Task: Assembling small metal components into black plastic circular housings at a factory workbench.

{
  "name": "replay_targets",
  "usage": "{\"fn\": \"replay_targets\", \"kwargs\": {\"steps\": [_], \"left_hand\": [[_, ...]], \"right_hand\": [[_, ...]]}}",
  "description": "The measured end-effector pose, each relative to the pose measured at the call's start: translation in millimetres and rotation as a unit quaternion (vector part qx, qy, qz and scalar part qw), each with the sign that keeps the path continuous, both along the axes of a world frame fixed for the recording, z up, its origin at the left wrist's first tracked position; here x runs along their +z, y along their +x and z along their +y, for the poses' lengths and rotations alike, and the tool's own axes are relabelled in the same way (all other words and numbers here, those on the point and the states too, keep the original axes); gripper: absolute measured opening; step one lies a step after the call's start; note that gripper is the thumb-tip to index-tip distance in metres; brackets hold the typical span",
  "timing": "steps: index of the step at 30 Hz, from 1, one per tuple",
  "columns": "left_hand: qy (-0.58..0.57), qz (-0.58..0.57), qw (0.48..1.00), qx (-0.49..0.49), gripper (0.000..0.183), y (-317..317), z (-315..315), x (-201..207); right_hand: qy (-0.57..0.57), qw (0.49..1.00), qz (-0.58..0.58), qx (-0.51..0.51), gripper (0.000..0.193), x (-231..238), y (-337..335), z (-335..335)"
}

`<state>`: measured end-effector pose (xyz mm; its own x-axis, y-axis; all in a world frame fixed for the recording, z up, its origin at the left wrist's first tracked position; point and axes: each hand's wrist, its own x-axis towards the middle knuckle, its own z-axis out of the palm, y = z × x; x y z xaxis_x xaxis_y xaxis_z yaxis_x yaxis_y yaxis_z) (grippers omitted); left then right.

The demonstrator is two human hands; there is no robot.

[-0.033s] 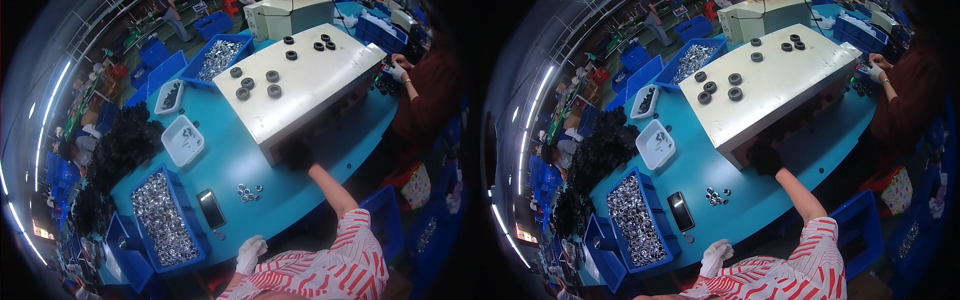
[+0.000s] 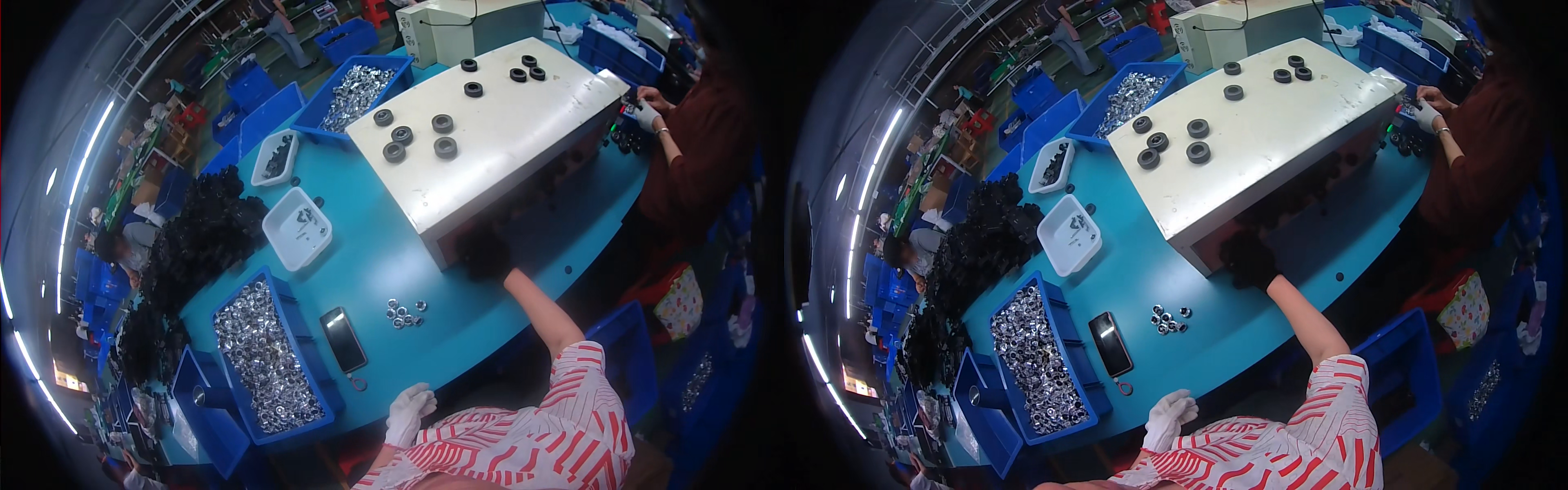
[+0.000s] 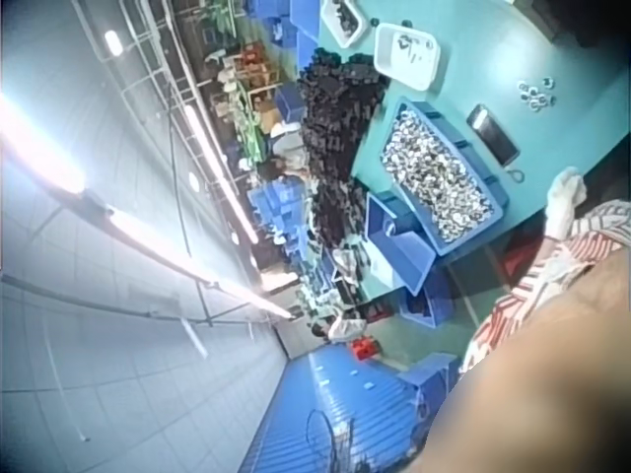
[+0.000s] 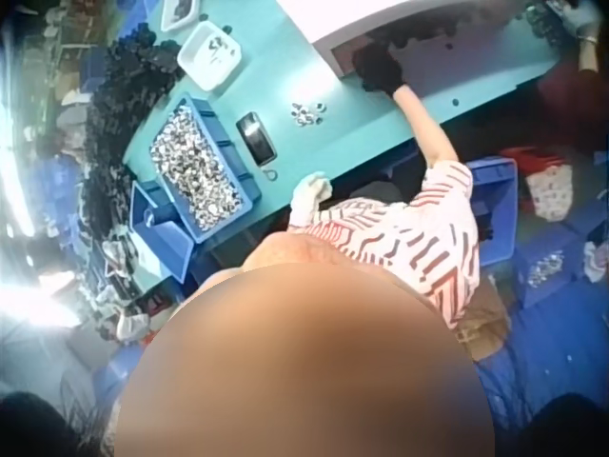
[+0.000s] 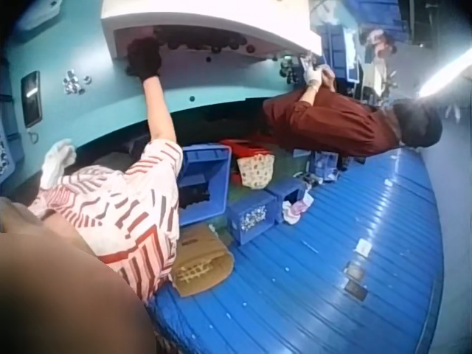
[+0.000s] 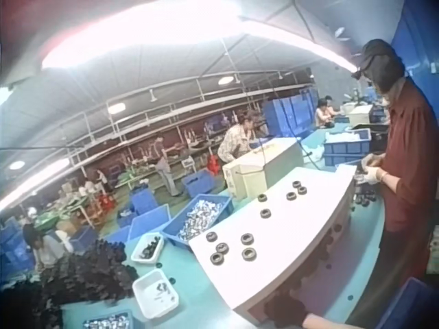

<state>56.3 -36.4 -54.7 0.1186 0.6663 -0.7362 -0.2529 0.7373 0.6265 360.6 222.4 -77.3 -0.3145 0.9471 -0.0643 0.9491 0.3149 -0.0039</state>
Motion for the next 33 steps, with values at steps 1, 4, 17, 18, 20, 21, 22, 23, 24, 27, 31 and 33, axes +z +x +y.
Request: {"fn": "replay_targets", "kwargs": {"steps": [1,4,17,18,20,21,22,23,24,27,31,33], "left_hand": [[0.0,0.002,1.0,-0.009,0.04,1.3,-3.3,0.5],[0.009,-0.016,0.999,-0.031,0.039,6.3,-6.1,3.9],[0.03,0.008,0.996,-0.082,0.044,21.4,0.6,15.5],[0.03,0.005,0.996,-0.085,0.044,22.4,0.6,15.7],[0.031,0.0,0.996,-0.082,0.044,23.8,-0.5,19.1],[0.033,-0.001,0.996,-0.082,0.044,23.2,-2.0,18.6],[0.04,-0.008,0.995,-0.086,0.044,22.7,-2.4,17.4],[0.05,-0.015,0.995,-0.087,0.044,22.6,-1.7,16.8],[0.048,-0.011,0.995,-0.09,0.044,23.7,-1.6,19.8],[0.055,-0.011,0.993,-0.105,0.044,22.6,-2.4,22.6],[0.072,-0.022,0.992,-0.102,0.043,18.4,-2.5,22.2],[0.069,-0.033,0.993,-0.092,0.04,18.2,0.5,25.5]], "right_hand": [[0.017,0.993,0.103,0.049,0.047,-13.4,7.8,-6.1],[0.258,0.926,0.27,0.055,0.03,-30.1,7.3,-23.2],[0.161,0.917,0.35,-0.103,0.043,-60.1,34.2,-46.3],[0.17,0.892,0.387,-0.16,0.043,-64.3,37.9,-47.1],[0.168,0.848,0.471,-0.175,0.042,-67.7,42.3,-46.4],[0.163,0.796,0.553,-0.186,0.04,-67.7,42.7,-46.3],[0.166,0.796,0.552,-0.184,0.04,-66.8,42.8,-45.1],[0.135,0.739,0.612,-0.247,0.037,-65.6,41.4,-40.1],[0.102,0.673,0.665,-0.306,0.034,-63.3,40.8,-34.9],[0.124,0.568,0.762,-0.285,0.029,-60.5,45.9,-40.0],[0.003,0.387,0.884,-0.263,0.035,-52.2,34.7,-76.6],[-0.055,0.401,0.886,-0.227,0.036,-36.4,19.5,-105.5]]}}
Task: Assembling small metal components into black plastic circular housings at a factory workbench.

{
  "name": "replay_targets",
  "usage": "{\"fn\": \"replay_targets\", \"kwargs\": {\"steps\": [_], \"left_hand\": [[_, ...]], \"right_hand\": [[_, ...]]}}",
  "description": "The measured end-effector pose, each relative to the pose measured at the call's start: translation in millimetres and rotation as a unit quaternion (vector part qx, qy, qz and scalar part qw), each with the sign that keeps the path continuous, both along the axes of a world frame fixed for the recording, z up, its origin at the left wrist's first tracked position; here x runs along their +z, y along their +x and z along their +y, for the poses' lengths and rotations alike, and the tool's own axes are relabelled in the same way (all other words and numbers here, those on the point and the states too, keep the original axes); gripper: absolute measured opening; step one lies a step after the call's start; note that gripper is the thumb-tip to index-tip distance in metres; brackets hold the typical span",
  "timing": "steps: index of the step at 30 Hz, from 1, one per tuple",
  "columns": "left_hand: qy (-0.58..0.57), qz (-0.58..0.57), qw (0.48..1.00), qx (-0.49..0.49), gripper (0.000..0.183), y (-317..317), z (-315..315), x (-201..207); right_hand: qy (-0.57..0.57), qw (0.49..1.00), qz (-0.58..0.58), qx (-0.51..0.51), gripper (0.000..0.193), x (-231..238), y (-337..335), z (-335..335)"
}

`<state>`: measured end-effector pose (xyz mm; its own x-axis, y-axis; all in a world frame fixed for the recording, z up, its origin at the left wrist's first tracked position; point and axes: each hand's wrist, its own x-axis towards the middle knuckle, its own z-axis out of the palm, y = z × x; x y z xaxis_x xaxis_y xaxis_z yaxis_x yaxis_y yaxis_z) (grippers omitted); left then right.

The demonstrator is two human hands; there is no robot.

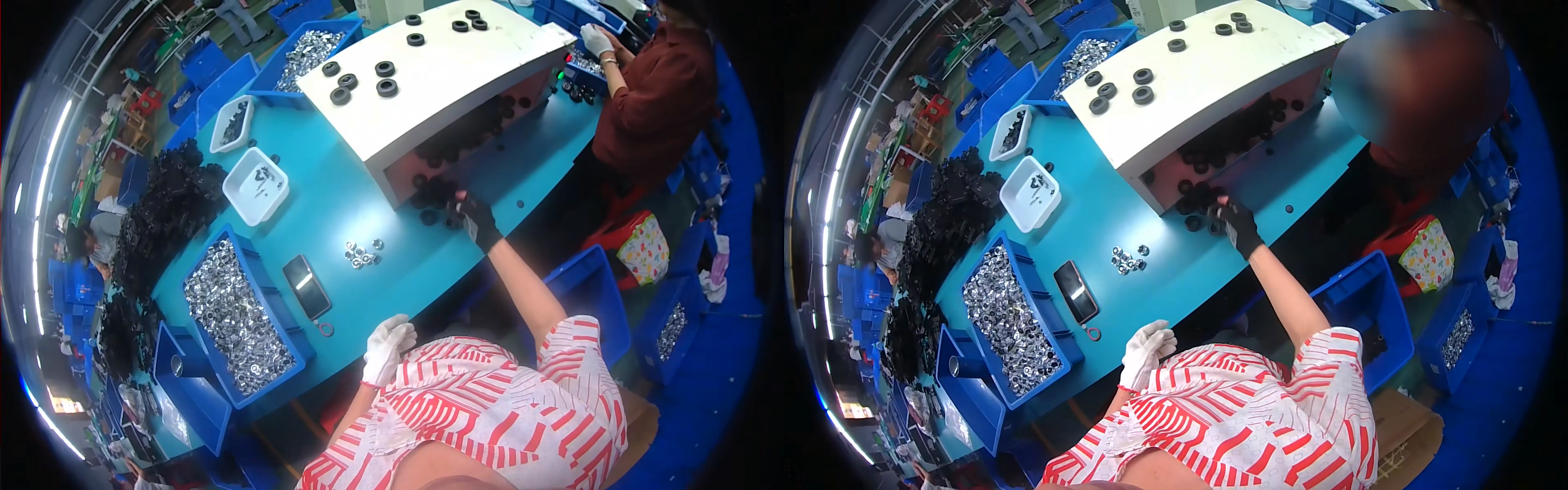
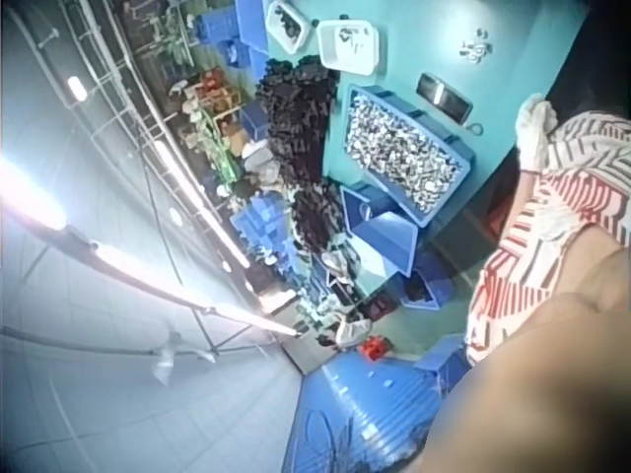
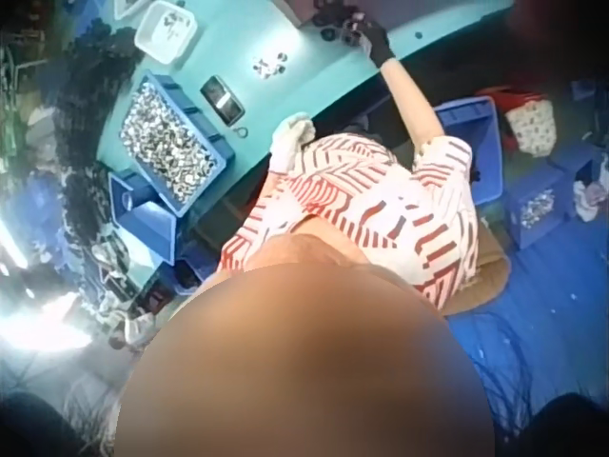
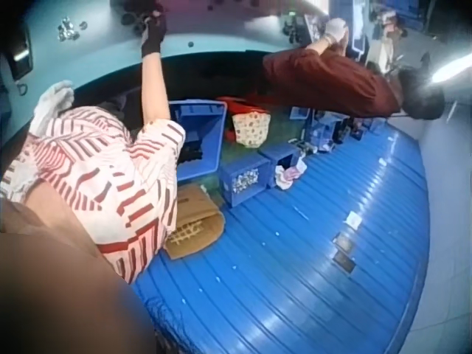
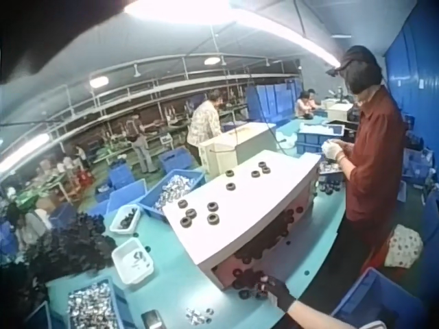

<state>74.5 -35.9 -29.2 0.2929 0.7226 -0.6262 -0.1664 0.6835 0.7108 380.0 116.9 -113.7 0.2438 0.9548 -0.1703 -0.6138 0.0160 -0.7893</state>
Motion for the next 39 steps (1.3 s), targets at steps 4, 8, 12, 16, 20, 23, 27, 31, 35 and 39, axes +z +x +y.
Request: {"fn": "replay_targets", "kwargs": {"steps": [4,8,12,16,20,23,27,31,35,39], "left_hand": [[-0.008,-0.043,0.999,0.001,0.037,-3.1,12.4,0.1],[0.044,-0.046,0.998,0.011,0.04,-5.9,20.1,-4.5],[0.019,-0.05,0.998,0.021,0.055,-3.1,35.0,-11.0],[0.009,-0.105,0.994,-0.011,0.041,-9.6,37.6,-16.6],[0.01,-0.11,0.992,0.058,0.045,-21.4,35.3,-3.9],[-0.003,-0.115,0.992,0.061,0.049,-31.3,40.1,8.2],[-0.015,-0.12,0.989,0.083,0.048,-43.4,31.8,-2.1],[-0.01,-0.098,0.989,0.113,0.048,-59.0,17.6,-5.9],[-0.007,-0.085,0.988,0.131,0.048,-58.7,13.2,5.8],[-0.029,-0.177,0.971,0.157,0.045,-55.7,14.4,0.9]], "right_hand": [[-0.032,0.995,-0.053,0.077,0.036,-9.1,-28.8,-42.4],[-0.041,0.993,-0.018,0.11,0.03,26.3,-81.1,-75.2],[-0.053,0.963,-0.117,0.239,0.03,40.0,-122.8,-106.0],[-0.047,0.927,-0.234,0.291,0.026,53.1,-139.8,-119.6],[-0.051,0.899,-0.393,0.189,0.027,15.9,-105.5,-99.4],[0.02,0.791,-0.604,-0.099,0.047,-5.6,-36.8,-64.9],[-0.121,0.648,-0.741,-0.127,0.053,-38.8,62.8,-18.9],[-0.136,0.614,-0.778,0.018,0.058,-15.1,76.0,6.9],[-0.119,0.604,-0.787,0.022,0.055,-16.7,72.9,25.0],[-0.043,0.605,-0.795,0.0,0.049,-53.6,96.8,41.9]]}}
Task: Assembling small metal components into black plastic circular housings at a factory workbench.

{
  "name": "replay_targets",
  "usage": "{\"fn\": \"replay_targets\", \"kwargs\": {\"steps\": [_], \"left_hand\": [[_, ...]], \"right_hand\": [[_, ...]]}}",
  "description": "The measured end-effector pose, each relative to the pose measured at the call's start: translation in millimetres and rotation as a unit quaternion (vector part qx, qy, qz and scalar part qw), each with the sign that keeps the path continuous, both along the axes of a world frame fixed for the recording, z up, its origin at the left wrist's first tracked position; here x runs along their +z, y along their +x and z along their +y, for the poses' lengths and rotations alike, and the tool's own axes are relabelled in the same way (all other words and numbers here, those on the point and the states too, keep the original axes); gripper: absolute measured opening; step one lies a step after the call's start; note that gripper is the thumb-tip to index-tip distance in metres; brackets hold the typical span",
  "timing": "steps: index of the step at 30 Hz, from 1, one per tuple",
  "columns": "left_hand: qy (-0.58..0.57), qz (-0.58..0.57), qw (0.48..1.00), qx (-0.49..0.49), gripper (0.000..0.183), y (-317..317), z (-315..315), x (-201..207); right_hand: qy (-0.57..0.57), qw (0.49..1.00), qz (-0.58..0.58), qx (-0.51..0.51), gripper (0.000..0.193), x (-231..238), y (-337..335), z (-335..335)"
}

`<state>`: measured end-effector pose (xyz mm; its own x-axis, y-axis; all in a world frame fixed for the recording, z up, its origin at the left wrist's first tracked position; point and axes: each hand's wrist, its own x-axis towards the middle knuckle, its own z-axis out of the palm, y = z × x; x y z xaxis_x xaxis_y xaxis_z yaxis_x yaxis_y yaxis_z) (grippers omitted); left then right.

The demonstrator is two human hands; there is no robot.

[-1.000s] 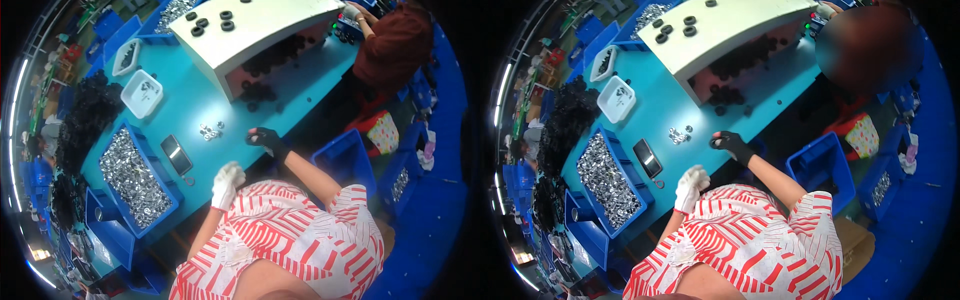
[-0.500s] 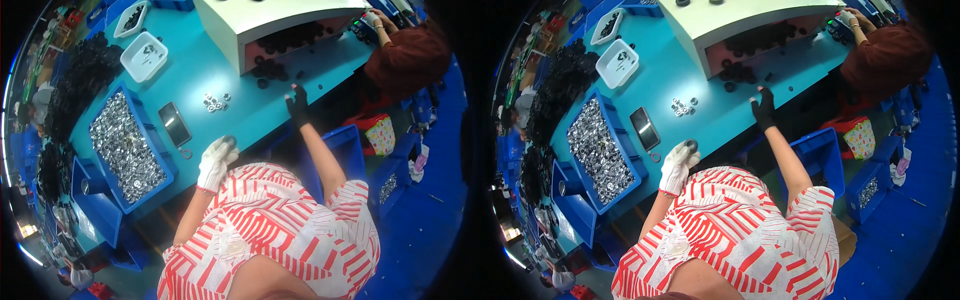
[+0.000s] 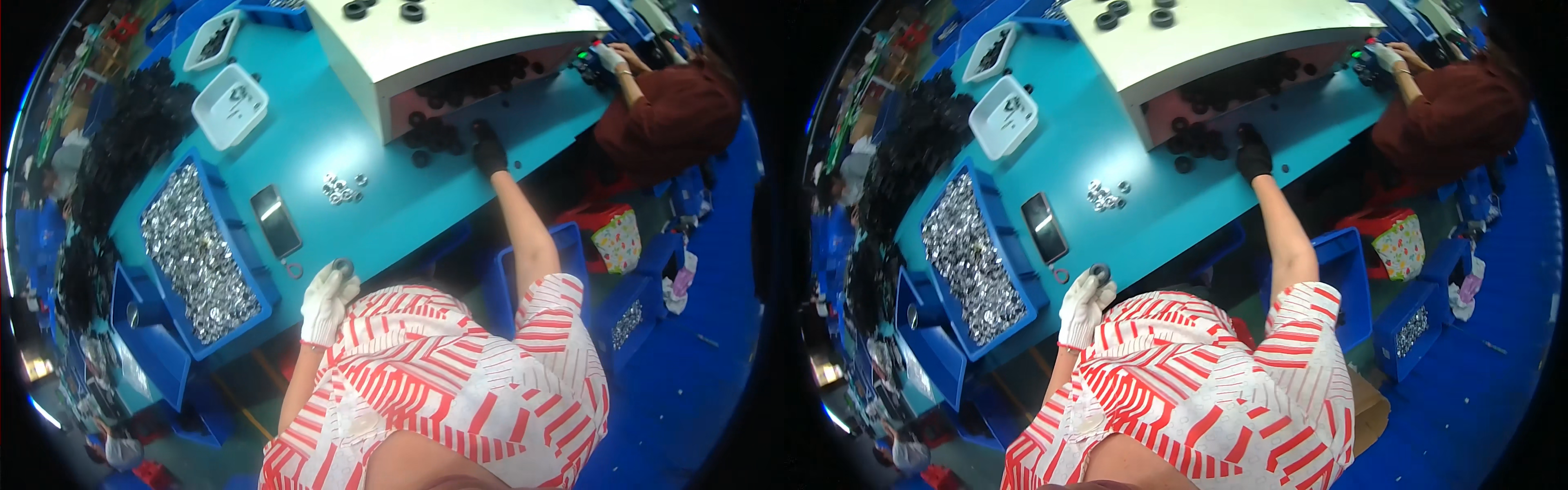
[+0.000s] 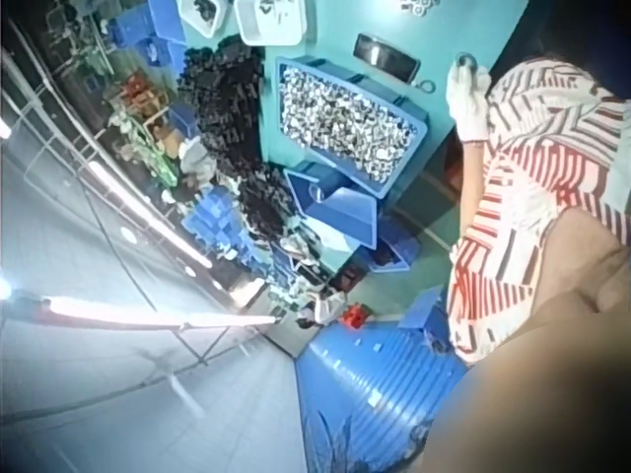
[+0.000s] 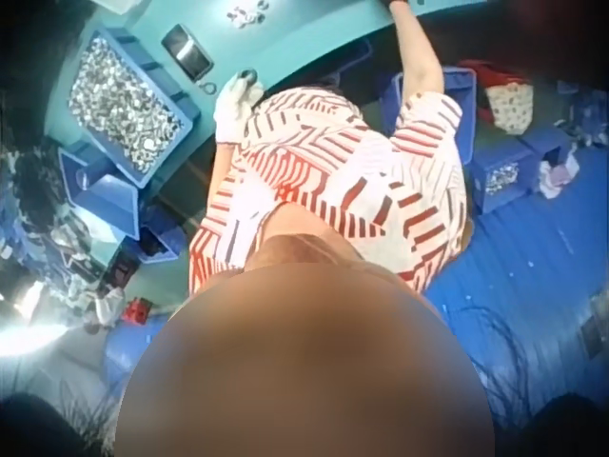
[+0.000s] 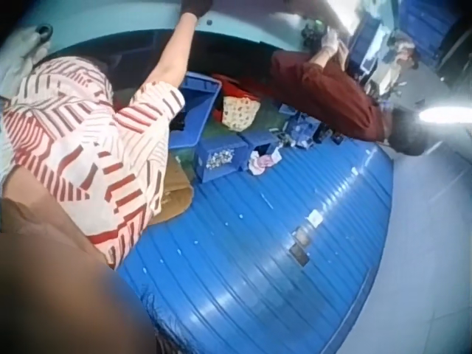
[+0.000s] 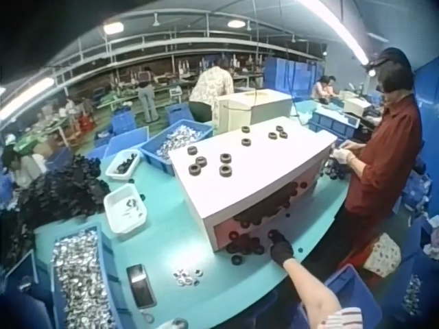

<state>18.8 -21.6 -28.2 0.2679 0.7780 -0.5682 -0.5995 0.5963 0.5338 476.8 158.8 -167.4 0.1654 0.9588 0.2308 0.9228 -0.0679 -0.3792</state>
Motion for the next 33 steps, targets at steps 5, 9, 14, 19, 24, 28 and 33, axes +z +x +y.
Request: {"fn": "replay_targets", "kwargs": {"steps": [5,9,14,19,24,28,33], "left_hand": [[-0.003,0.051,0.999,0.014,0.048,8.0,9.5,19.5],[-0.009,0.047,0.999,-0.007,0.048,9.3,10.5,21.7],[0.009,-0.016,0.999,-0.043,0.048,4.0,9.5,13.8],[0.033,-0.035,0.999,-0.025,0.045,-1.2,12.4,29.0],[0.04,-0.047,0.998,-0.026,0.044,-12.3,9.9,23.3],[0.056,-0.018,0.997,-0.044,0.046,-17.5,11.9,12.1],[0.039,0.07,0.996,-0.026,0.045,-17.4,7.4,17.8]], "right_hand": [[0.009,0.996,0.085,-0.034,0.041,76.0,-53.2,-22.9],[0.052,0.926,0.265,0.264,0.046,95.1,-147.4,-75.4],[-0.17,0.822,0.392,0.376,0.056,174.4,-254.0,-133.6],[-0.185,0.797,0.464,0.34,0.049,162.7,-277.7,-139.9],[-0.171,0.821,0.433,0.33,0.048,161.8,-286.1,-142.6],[-0.104,0.871,0.337,0.342,0.049,153.8,-292.8,-147.3],[-0.023,0.892,0.281,0.354,0.046,162.0,-311.4,-153.0]]}}
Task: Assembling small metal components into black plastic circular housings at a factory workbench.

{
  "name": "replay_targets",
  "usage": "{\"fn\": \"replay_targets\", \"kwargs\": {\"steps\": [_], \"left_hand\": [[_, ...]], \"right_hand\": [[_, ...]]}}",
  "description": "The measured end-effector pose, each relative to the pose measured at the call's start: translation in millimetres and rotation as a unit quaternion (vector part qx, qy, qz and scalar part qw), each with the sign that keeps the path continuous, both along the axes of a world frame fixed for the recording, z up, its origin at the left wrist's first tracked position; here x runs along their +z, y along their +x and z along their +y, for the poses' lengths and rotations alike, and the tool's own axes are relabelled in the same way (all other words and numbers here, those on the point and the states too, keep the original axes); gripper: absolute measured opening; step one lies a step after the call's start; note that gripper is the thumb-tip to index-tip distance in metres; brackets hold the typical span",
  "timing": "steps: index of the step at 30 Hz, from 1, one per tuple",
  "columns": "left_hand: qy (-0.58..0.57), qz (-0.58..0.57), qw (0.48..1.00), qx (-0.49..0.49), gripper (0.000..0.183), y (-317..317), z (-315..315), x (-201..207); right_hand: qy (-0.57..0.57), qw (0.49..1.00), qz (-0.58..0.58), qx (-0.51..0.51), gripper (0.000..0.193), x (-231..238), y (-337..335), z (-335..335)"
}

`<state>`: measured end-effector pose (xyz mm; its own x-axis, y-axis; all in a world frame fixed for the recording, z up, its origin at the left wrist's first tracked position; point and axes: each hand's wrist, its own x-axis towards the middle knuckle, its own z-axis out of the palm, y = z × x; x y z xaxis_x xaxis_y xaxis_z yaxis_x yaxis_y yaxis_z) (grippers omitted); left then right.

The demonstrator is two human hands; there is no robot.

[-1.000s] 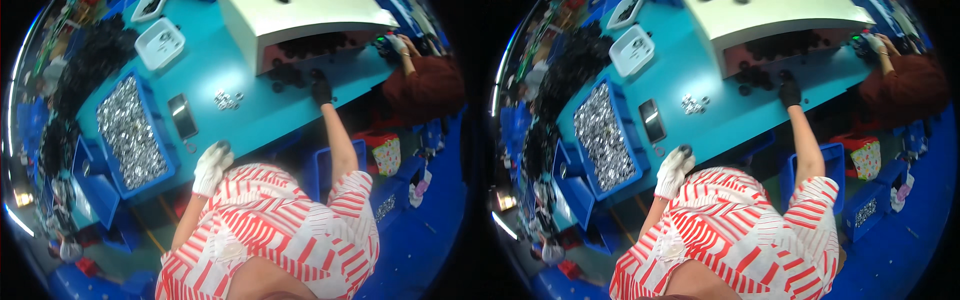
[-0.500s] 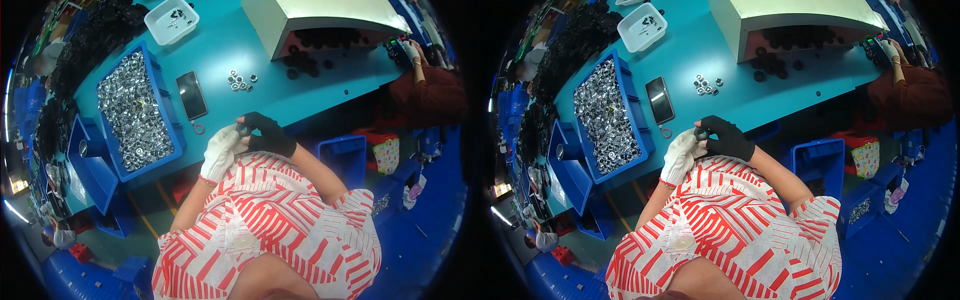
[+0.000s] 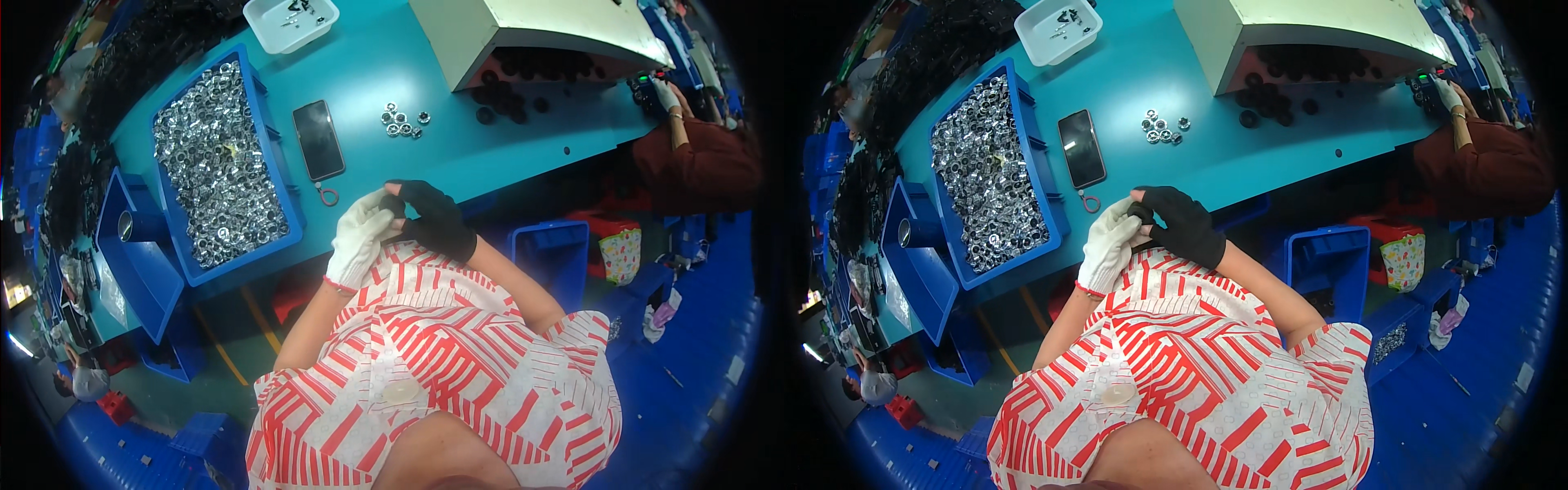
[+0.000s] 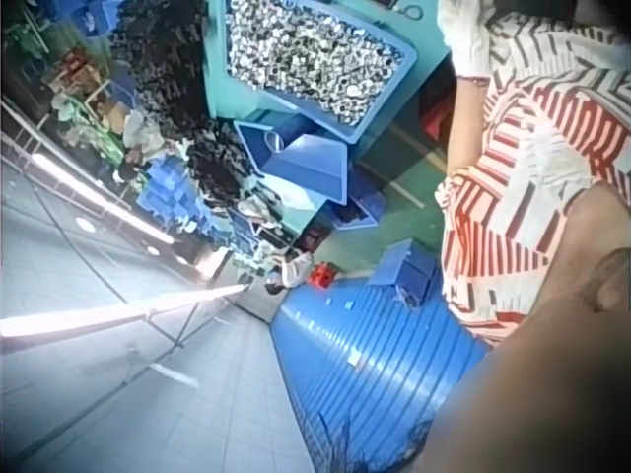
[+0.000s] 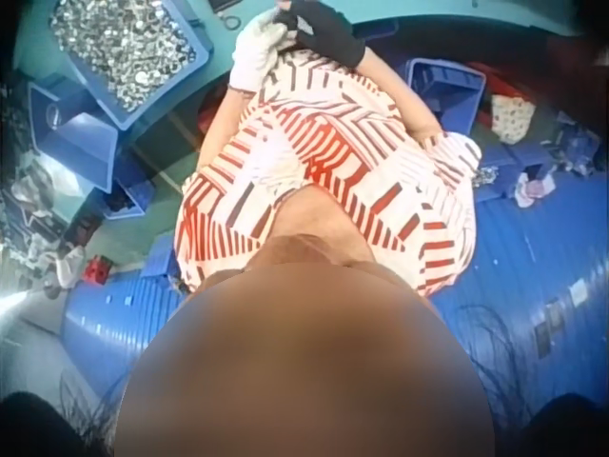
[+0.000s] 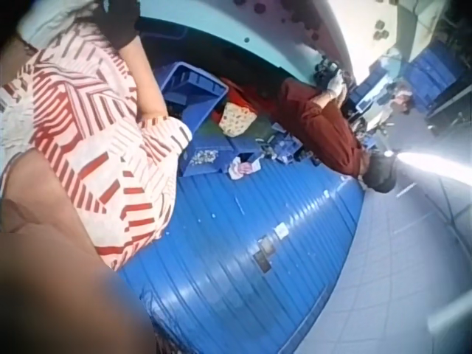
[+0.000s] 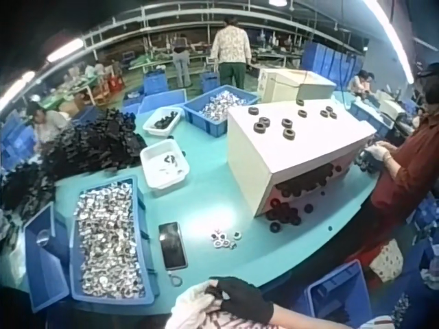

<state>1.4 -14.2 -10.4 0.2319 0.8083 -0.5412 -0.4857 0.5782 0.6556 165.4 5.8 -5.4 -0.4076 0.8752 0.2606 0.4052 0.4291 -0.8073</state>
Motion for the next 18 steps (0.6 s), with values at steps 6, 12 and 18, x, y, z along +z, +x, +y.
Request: {"fn": "replay_targets", "kwargs": {"steps": [6,12,18], "left_hand": [[0.14,-0.035,0.989,0.0,0.061,-3.8,-4.1,-1.6],[0.12,-0.046,0.992,0.02,0.064,-4.8,-6.3,-4.2],[0.121,-0.029,0.991,0.05,0.057,-3.4,-9.3,-0.4]], "right_hand": [[-0.058,0.998,-0.022,-0.006,0.027,27.3,-5.2,-3.0],[-0.177,0.984,-0.015,0.015,0.022,42.8,-7.0,-7.0],[-0.024,0.995,-0.083,0.048,0.022,26.9,-2.2,-7.6]]}}
